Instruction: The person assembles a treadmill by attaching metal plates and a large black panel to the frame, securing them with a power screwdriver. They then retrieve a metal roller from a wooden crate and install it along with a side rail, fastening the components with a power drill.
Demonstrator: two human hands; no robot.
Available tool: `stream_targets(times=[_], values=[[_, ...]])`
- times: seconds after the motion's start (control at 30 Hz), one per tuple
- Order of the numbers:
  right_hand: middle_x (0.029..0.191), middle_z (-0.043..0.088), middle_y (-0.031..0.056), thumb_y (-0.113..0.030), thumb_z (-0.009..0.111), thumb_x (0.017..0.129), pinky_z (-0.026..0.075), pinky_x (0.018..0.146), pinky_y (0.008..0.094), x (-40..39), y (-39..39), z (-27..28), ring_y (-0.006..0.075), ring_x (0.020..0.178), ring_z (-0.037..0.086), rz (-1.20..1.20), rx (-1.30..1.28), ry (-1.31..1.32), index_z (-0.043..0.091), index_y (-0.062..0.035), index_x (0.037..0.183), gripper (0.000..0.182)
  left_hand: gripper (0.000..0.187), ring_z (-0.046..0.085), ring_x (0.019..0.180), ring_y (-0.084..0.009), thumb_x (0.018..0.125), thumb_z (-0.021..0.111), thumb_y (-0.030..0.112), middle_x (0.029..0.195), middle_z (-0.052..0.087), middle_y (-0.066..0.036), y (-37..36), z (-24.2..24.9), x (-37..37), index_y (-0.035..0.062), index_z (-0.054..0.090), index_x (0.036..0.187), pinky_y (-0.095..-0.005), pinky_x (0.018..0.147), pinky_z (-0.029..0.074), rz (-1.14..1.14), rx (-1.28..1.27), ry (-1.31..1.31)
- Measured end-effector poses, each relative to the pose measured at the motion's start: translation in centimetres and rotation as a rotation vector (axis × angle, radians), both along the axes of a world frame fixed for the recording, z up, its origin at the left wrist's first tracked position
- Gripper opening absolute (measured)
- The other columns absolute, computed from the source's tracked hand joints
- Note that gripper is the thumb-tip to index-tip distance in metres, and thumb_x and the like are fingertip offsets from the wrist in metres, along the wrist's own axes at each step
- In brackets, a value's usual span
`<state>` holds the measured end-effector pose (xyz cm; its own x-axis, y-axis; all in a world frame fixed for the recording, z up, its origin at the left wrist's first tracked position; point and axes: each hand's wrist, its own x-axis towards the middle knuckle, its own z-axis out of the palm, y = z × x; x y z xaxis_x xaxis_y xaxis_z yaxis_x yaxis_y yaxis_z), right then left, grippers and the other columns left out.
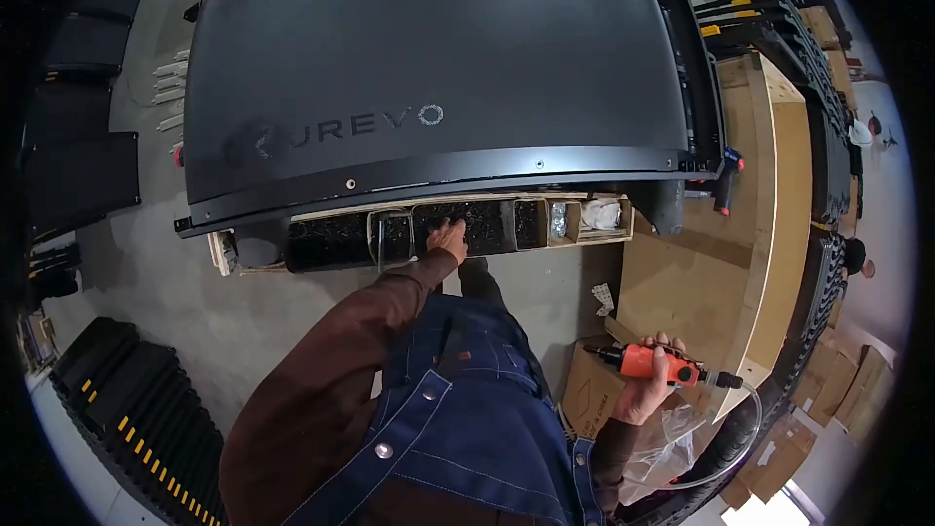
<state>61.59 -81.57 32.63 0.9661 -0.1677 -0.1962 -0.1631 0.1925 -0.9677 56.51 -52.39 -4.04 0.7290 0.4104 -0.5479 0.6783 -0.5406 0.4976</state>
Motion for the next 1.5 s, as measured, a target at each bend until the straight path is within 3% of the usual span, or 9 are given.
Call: stream_targets(times=[0.13,0.3,0.33,0.37,0.43,0.57,0.8,1.17,1.5], values=[[0.114,0.059,0.0133,-0.006,0.069,0.090,0.047,0.099,0.0431,1.4,1.5,0.5,0.0255,0.102,0.057,0.049,0.015,-0.030,0.048,-0.0063,0.131,0.046,0.028,0.064,0.109,-0.0384,0.080,0.072,0.013,0.118,0.068,-0.018,2.6,-1.4,-0.2,0.0118,0.068,0.108,-0.0508,0.089,0.053,-0.062,-0.068,0.003],[0.115,0.058,0.0133,-0.004,0.068,0.090,0.046,0.101,0.0434,3.5,1.8,0.3,0.0257,0.102,0.056,0.122,0.104,-0.067,0.048,-0.0058,0.131,0.045,0.013,0.071,0.078,-0.0301,0.079,0.070,0.003,0.083,0.072,-0.015,4.9,-2.1,-1.2,0.0074,0.072,0.090,-0.0411,0.073,0.057,0.262,-0.366,-0.483],[0.115,0.058,0.0132,-0.003,0.068,0.090,0.046,0.101,0.0434,3.8,2.1,0.3,0.0259,0.102,0.056,0.141,0.114,-0.067,0.049,-0.0057,0.130,0.044,0.016,0.069,0.078,-0.0216,0.083,0.067,0.002,0.086,0.071,-0.010,5.6,-2.0,-1.1,0.0039,0.071,0.099,-0.0360,0.072,0.057,0.318,-0.620,-0.450],[0.115,0.058,0.0132,-0.003,0.068,0.090,0.046,0.101,0.0434,4.0,2.5,0.3,0.0259,0.102,0.056,0.148,0.115,-0.066,0.049,-0.0057,0.130,0.044,0.016,0.069,0.078,-0.0216,0.083,0.067,0.002,0.086,0.071,-0.010,6.0,-1.6,-1.5,0.0039,0.071,0.099,-0.0360,0.072,0.057,0.324,-0.618,-0.451],[0.116,0.058,0.0131,-0.003,0.068,0.090,0.046,0.102,0.0441,4.3,3.3,0.3,0.0260,0.103,0.056,0.175,0.077,-0.066,0.050,-0.0054,0.130,0.044,0.021,0.066,0.083,-0.0171,0.093,0.062,0.004,0.096,0.068,-0.006,7.1,0.0,-1.8,0.0011,0.067,0.114,-0.0346,0.077,0.056,0.606,-1.279,-0.266],[0.117,0.059,0.0130,-0.003,0.068,0.090,0.046,0.103,0.0448,4.4,5.2,0.7,0.0266,0.104,0.058,0.187,0.049,-0.042,0.050,-0.0054,0.131,0.045,0.029,0.063,0.094,-0.0147,0.104,0.054,0.012,0.108,0.064,-0.004,7.7,2.8,-3.0,0.0020,0.059,0.131,-0.0314,0.087,0.053,0.528,-1.673,-0.350],[0.120,0.061,0.0133,-0.004,0.067,0.090,0.049,0.101,0.0465,5.0,9.4,0.8,0.0257,0.105,0.060,0.259,0.124,-0.031,0.048,-0.0075,0.133,0.047,0.032,0.065,0.097,-0.0147,0.105,0.053,0.017,0.114,0.064,-0.007,6.4,12.1,-2.7,0.0001,0.058,0.131,-0.0299,0.087,0.055,0.495,-1.762,-0.481],[0.114,0.063,0.0097,-0.008,0.066,0.092,0.046,0.105,0.0474,10.0,11.7,-0.5,0.0225,0.102,0.060,0.299,0.576,0.033,0.053,-0.0093,0.126,0.036,0.028,0.063,0.085,-0.0126,0.101,0.062,0.015,0.096,0.066,-0.004,0.0,23.9,0.8,0.0008,0.060,0.125,-0.0270,0.077,0.054,0.522,-1.776,-0.448],[0.110,0.064,0.0104,-0.008,0.067,0.093,0.047,0.103,0.0469,15.2,6.3,-2.1,0.0219,0.097,0.062,0.173,0.665,0.075,0.052,-0.0092,0.122,0.033,0.024,0.058,0.075,-0.0106,0.102,0.062,0.015,0.096,0.067,-0.005,-6.2,26.6,7.1,0.0002,0.062,0.121,-0.0244,0.066,0.048,0.563,-1.626,-0.516]])
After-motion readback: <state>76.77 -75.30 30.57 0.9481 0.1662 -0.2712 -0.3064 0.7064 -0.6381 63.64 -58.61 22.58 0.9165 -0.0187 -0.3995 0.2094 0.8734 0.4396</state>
